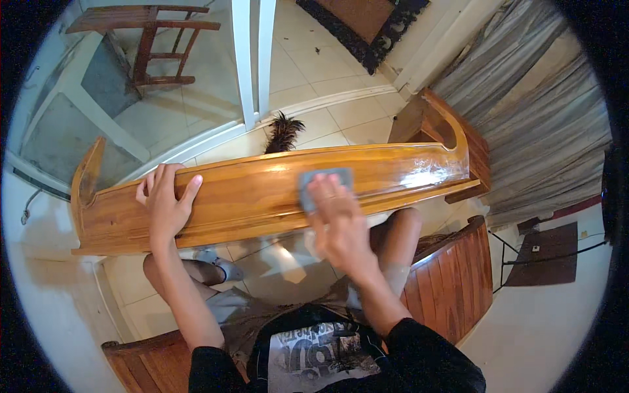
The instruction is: Clean and polish a wooden furniture component using a cloth.
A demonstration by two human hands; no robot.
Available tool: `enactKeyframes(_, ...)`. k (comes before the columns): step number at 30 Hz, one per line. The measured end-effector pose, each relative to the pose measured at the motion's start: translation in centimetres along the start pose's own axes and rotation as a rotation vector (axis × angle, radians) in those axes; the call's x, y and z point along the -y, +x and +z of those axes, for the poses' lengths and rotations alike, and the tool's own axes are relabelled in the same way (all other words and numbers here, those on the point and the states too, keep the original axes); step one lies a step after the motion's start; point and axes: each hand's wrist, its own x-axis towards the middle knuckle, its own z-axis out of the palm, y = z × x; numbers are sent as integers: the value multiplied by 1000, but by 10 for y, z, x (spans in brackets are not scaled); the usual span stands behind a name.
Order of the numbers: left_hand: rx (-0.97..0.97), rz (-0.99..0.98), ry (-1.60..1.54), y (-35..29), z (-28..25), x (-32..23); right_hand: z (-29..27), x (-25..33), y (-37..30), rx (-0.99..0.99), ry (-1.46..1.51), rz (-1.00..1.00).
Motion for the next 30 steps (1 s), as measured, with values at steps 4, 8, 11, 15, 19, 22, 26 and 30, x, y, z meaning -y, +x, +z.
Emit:
enactKeyframes(4,-4,4,8,1,-4,-1,-5,15,8,119,186,-121)
enactKeyframes(8,9,-20,-5,0,-3,1,-39,-28,8,131,188,-12)
enactKeyframes(11,-6,-25,-19,-1,1,2,-48,-54,6,39,106,131)
enactKeyframes(15,-7,-28,-52,0,2,2,-16,-49,21,-114,-139,209)
enactKeyframes(19,-11,-22,-29,1,-3,-1,11,4,10,25,98,-84)
enactKeyframes(22,7,-39,-27,0,-4,-1,4,17,5,196,243,-115)
enactKeyframes(26,-22,-35,-51,-1,-1,3,-16,-18,24,35,157,32)
enactKeyframes(30,13,-46,-58,0,1,5,-1,-27,43,-100,-333,245)
